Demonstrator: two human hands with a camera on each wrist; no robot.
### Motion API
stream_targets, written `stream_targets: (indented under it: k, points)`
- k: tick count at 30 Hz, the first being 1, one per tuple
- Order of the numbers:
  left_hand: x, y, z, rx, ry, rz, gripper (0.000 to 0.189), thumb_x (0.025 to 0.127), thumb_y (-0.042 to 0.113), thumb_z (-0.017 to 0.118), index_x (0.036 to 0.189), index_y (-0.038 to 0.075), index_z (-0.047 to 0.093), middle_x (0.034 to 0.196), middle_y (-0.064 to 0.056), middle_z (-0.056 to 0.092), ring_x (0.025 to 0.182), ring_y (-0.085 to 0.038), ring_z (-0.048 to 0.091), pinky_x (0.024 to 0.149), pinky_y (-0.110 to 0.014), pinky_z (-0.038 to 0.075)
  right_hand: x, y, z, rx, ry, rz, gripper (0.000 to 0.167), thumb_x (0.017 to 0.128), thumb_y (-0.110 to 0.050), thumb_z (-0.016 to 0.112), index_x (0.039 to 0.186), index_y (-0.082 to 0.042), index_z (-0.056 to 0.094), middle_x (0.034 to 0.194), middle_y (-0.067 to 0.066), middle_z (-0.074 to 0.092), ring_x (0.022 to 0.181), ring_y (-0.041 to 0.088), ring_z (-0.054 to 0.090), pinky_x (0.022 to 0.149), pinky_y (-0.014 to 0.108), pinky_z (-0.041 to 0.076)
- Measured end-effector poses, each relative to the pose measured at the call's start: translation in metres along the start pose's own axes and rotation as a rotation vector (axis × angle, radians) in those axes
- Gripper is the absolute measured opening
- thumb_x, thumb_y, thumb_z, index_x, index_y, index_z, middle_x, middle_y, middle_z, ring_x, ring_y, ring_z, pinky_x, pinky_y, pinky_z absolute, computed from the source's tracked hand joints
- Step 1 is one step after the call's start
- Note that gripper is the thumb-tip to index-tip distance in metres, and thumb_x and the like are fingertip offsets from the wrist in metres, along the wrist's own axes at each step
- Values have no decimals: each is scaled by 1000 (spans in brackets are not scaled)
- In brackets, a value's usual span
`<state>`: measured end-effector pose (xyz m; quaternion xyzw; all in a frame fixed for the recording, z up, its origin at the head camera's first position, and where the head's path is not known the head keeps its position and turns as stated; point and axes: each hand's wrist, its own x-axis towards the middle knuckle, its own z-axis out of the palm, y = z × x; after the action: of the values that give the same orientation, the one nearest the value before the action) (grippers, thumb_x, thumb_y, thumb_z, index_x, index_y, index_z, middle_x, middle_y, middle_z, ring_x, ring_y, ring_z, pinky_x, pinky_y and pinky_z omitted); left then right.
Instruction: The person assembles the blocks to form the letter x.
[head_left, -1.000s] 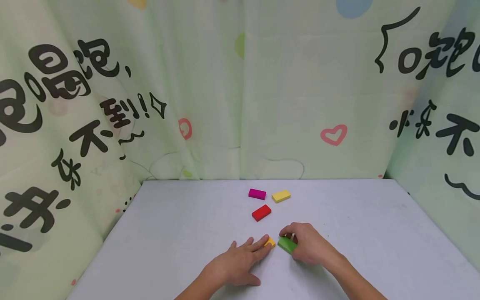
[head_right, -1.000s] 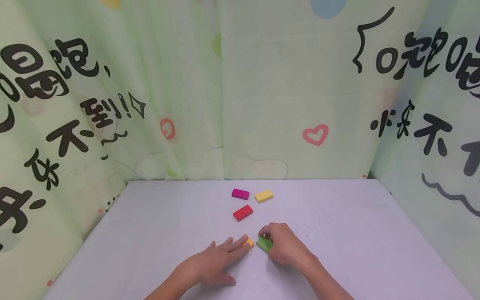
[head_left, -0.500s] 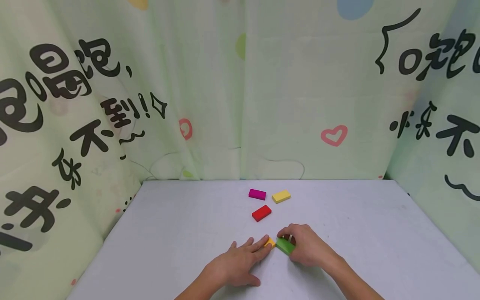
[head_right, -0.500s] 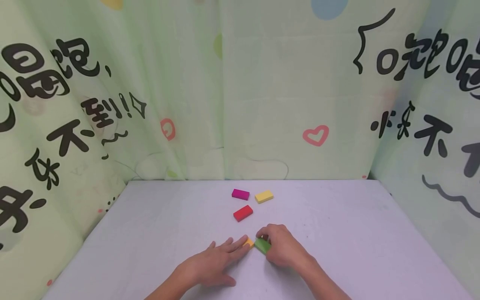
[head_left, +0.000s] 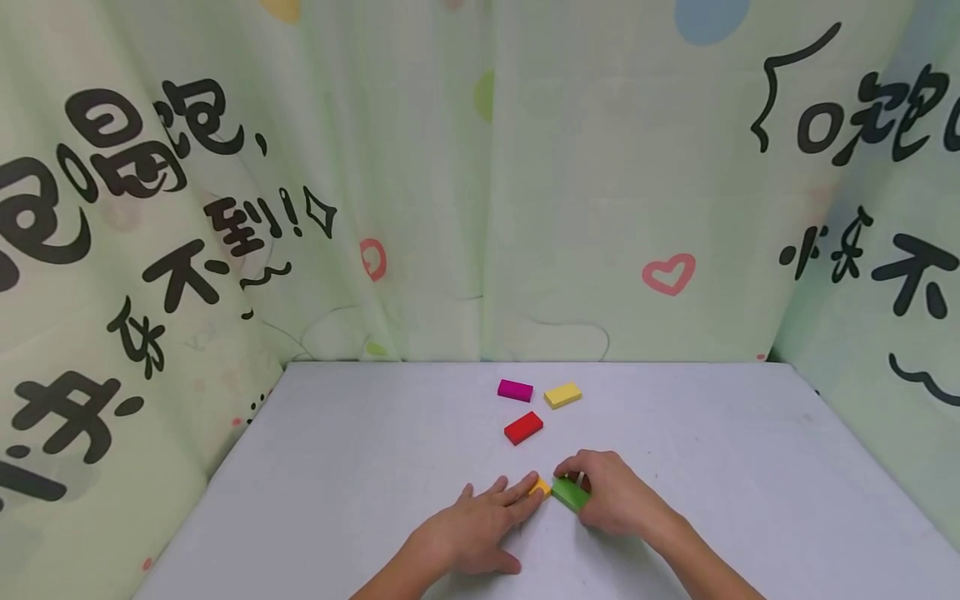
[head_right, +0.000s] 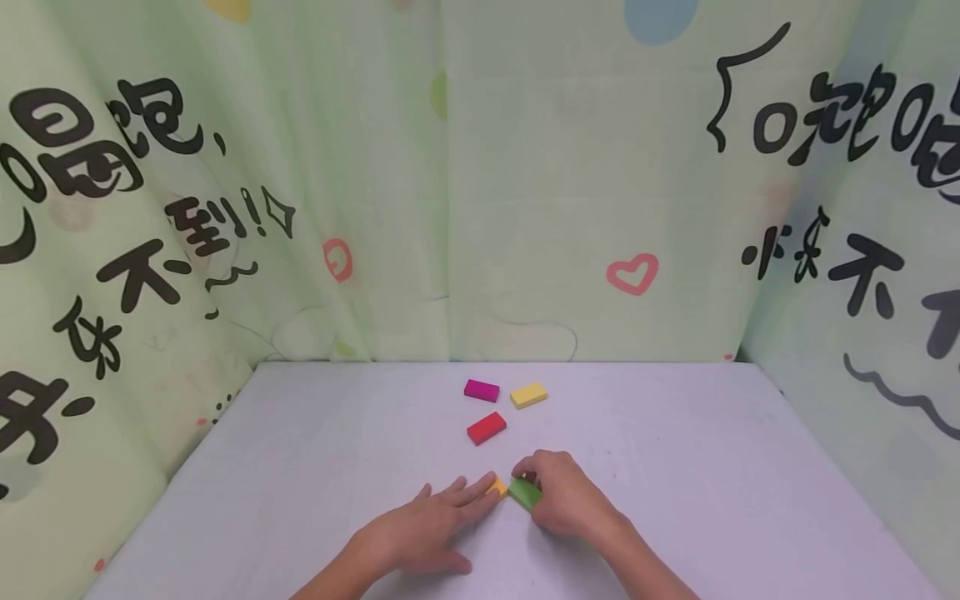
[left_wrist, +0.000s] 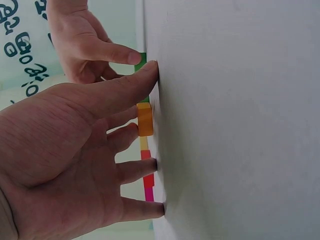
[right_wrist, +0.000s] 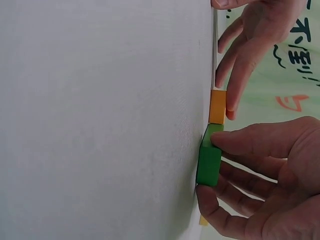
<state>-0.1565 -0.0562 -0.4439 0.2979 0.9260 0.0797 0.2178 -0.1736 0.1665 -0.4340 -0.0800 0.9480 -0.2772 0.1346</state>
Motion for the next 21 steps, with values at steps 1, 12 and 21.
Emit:
stream_targets:
  k: [1,12,21]
  points:
    - [0,0,0,1,0,1,89,90,43,81,163,42,30,171,25,16,157,-24,33,119,-65,35,0,0,0,0,-1,2,48,73,6,85,115,-14,76,97,-2,65,89,18,55,81,37,56]
    - [3,-1,1,-6,-16,-13,90,89,43,81,163,43,30,171,25,16,157,-24,33,119,-66,35,-1,1,1,-4,-1,3,48,73,6,85,115,-14,76,96,-2,65,88,18,56,80,37,56]
    - [3,1,-1,-5,-26,-23,89,89,43,81,163,43,31,171,25,17,157,-24,33,118,-66,35,-3,0,0,1,-1,-12,48,71,6,86,114,-14,76,95,-2,65,86,18,56,77,35,55]
